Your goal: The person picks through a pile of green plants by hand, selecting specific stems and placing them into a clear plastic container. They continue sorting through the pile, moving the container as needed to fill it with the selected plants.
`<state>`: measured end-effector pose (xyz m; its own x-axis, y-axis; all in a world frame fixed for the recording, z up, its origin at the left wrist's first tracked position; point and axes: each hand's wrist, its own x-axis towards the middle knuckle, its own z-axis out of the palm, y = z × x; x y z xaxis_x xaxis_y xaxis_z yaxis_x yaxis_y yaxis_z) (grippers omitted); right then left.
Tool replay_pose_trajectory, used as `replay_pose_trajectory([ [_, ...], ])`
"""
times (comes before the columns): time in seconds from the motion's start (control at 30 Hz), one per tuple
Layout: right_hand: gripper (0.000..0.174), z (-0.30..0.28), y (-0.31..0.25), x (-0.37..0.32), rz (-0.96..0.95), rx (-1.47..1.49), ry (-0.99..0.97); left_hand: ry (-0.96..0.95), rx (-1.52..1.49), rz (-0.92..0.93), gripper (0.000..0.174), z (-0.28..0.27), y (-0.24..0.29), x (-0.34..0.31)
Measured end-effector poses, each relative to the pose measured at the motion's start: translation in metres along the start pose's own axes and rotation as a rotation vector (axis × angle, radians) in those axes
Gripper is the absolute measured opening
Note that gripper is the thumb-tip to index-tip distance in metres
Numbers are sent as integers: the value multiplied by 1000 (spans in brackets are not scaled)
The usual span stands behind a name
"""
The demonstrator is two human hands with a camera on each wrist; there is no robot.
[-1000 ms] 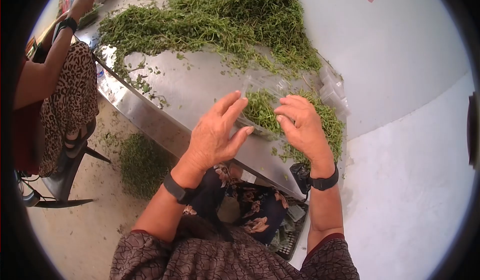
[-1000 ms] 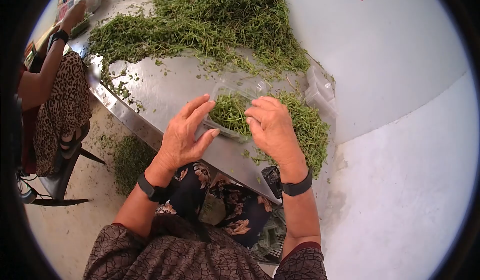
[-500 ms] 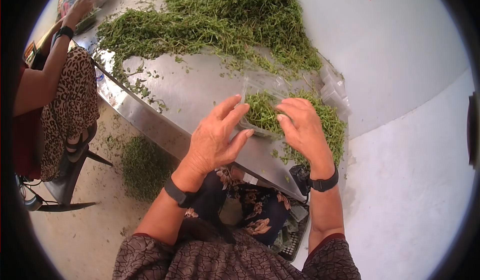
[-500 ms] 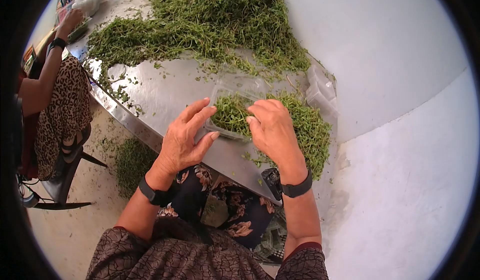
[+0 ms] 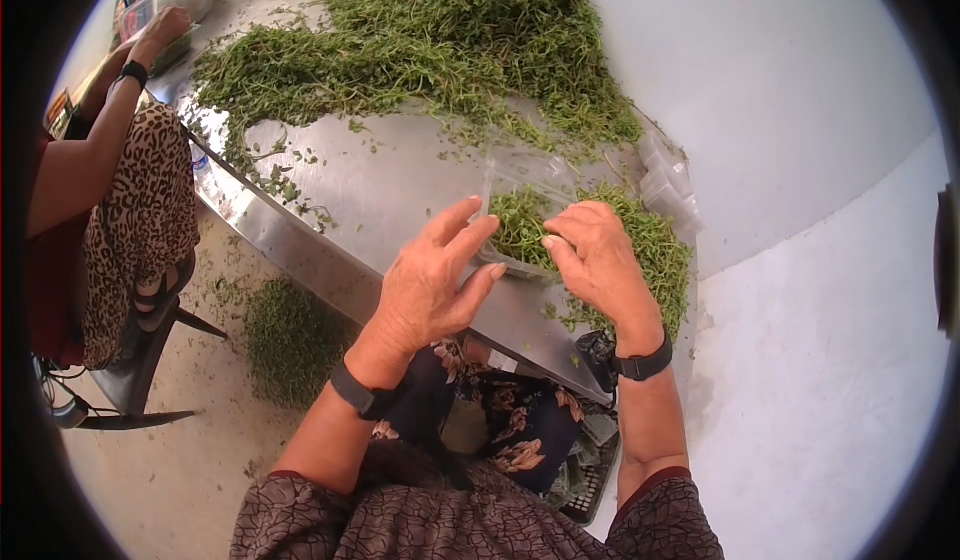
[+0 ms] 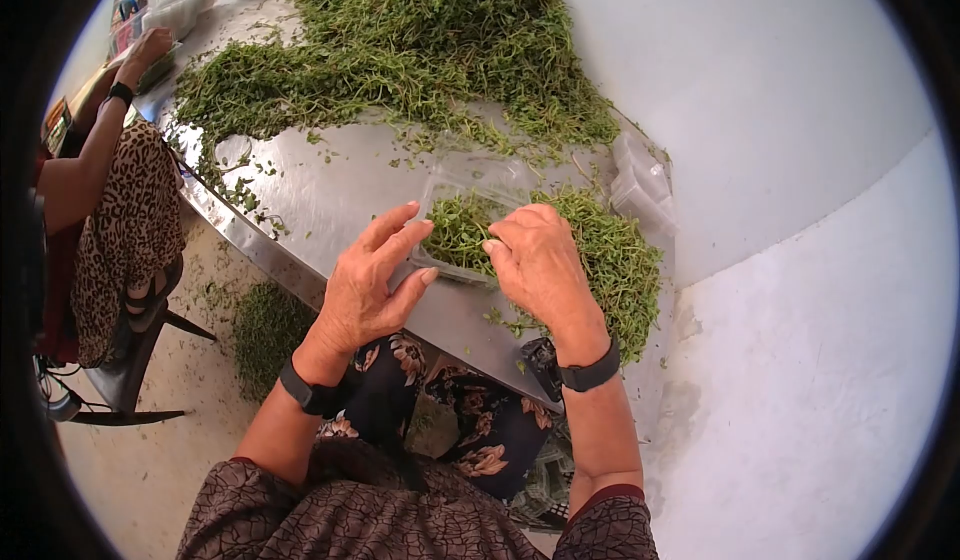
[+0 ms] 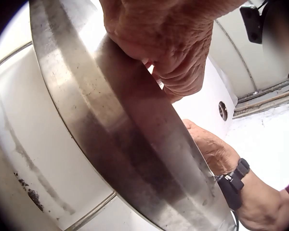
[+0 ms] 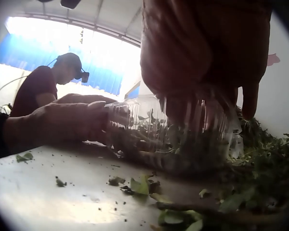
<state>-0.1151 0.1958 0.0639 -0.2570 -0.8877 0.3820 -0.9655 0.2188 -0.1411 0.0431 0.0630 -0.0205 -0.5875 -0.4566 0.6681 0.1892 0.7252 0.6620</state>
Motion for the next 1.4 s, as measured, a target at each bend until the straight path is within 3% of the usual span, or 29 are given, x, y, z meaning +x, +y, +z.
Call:
replay_pose_trajectory([
  [0.47,24,1,-1,3,73,-128,-88,-10,2,-27,45,1,1,-1],
  [0.73,15,-2,-10,1,-16,43,155,-29,-30,-49,46,0,2,0],
  [1.07,24,17,-11,-8,-60,80,29,-26,-60,-35,42,-2,4,2],
  [1.27,14,-2,-7,-16,-72,96,82,-48,-82,-45,40,-4,3,3],
  [1.4,11,-18,15,-37,-51,35,217,-41,-120,-24,39,-6,-1,2],
])
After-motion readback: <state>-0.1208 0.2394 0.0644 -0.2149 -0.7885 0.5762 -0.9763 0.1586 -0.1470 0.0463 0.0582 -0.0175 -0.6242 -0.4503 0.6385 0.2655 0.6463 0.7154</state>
